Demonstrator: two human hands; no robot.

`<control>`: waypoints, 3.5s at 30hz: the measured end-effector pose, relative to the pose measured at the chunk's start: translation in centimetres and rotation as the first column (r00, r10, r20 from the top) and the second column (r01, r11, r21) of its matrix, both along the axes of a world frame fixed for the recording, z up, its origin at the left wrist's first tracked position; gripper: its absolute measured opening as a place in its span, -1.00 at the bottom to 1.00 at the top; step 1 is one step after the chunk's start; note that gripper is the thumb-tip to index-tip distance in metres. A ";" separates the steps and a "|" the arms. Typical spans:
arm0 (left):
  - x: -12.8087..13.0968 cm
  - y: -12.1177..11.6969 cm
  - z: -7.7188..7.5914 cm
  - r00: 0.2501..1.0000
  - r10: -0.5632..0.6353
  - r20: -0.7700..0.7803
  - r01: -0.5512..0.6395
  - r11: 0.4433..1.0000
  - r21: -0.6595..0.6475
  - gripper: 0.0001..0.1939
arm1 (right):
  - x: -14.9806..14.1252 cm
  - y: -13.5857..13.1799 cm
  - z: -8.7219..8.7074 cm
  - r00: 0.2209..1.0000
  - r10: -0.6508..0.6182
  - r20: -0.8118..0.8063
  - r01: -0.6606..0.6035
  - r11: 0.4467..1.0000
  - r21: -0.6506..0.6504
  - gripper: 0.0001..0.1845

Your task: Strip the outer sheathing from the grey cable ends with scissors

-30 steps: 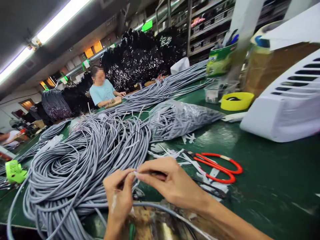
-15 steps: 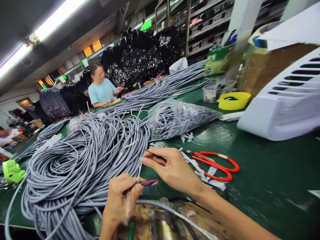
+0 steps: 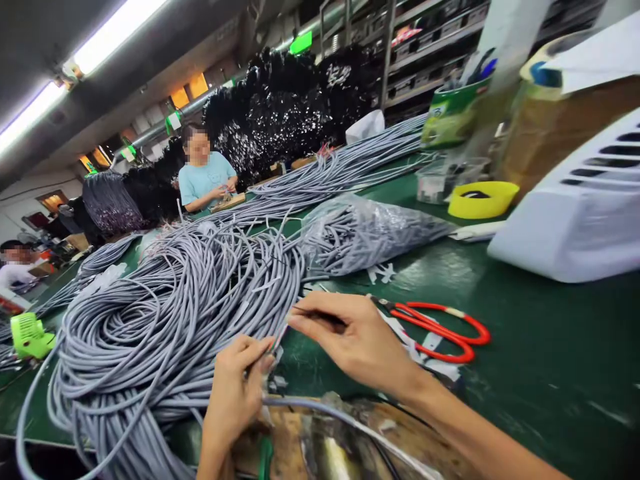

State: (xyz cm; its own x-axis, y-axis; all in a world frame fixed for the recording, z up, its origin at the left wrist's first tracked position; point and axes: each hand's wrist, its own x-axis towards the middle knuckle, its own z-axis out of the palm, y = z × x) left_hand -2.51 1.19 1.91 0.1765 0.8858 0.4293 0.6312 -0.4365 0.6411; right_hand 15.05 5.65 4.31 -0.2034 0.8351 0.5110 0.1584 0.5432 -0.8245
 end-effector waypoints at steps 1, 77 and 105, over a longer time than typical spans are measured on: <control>-0.1 -0.2 -0.1 0.998 -0.031 -0.055 0.032 0.999 0.015 -0.71 | -0.3 0.2 -0.4 0.999 -0.046 -0.014 0.045 0.999 -0.014 -0.73; -1.1 -0.6 -2.0 0.894 -0.104 0.435 0.061 0.992 0.112 -0.62 | -2.8 -1.8 -2.7 0.934 0.163 0.317 -0.196 0.978 0.073 -0.70; -0.8 -0.7 -1.2 0.891 -0.143 0.430 0.097 0.987 0.128 -0.71 | -2.1 -1.0 -3.2 0.988 -0.052 0.143 0.051 0.999 0.006 -0.57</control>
State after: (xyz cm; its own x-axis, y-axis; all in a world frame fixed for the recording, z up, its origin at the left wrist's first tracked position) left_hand -3.35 0.45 0.69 0.0529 0.8178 0.5730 0.2360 -0.5678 0.7886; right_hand 12.99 4.69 1.10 -0.2312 0.8451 0.4820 0.3023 0.5333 -0.7901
